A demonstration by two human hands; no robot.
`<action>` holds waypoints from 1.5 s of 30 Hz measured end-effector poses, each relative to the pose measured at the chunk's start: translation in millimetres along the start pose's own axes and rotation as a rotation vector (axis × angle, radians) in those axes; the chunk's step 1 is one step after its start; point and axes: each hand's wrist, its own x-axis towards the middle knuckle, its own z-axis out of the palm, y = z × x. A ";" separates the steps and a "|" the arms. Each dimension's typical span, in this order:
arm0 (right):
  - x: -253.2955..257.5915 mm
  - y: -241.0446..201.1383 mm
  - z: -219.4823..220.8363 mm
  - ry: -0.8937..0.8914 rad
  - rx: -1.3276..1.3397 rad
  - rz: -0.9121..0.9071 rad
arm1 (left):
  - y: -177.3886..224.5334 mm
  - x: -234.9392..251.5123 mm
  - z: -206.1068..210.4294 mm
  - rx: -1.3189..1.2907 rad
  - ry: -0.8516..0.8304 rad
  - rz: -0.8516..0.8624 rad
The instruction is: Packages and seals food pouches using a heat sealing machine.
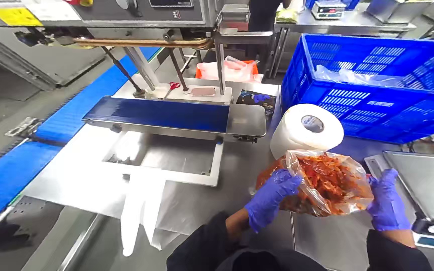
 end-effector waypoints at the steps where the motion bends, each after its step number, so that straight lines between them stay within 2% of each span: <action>1: -1.9 -6.3 2.4 -0.011 -0.014 0.037 | 4.8 -1.9 4.0 -0.080 -0.013 -0.035; 4: -3.3 -21.5 10.7 -0.096 -0.011 0.093 | 10.4 -4.6 20.1 -0.264 0.057 -0.126; 7: 6.9 -24.7 16.3 -0.235 0.061 0.131 | 13.2 -0.7 32.6 -0.291 0.160 -0.155; 14: -10.2 -35.3 43.5 -0.152 0.168 0.136 | 10.5 -4.5 32.3 -0.352 0.179 -0.110; 17: -28.7 -38.1 63.7 -0.141 0.083 0.093 | 11.4 -20.4 20.9 -0.368 0.190 -0.023; 22: -68.5 -43.4 108.8 -0.333 0.072 0.023 | 30.4 -51.1 -14.4 -0.266 0.231 0.172; 26: -95.3 -28.8 139.8 -0.360 0.156 0.017 | 41.1 -73.3 -53.4 -0.185 0.253 0.192; 33: -141.1 -5.5 159.2 -0.266 0.289 0.009 | 41.3 -91.5 -80.3 -0.108 0.229 0.170; 36: -142.8 1.1 155.1 -0.280 0.357 0.018 | 44.6 -83.1 -99.1 -0.154 0.191 0.172; 39: -138.0 19.9 122.2 -0.309 0.406 -0.050 | 38.8 -74.4 -105.6 -0.133 0.068 0.119; 43: -131.3 44.2 69.9 -0.346 0.414 -0.198 | 21.9 -64.7 -78.3 -0.094 -0.057 0.062; 45: -132.2 50.0 59.6 -0.309 0.380 -0.227 | 17.1 -59.5 -61.3 -0.053 -0.080 0.053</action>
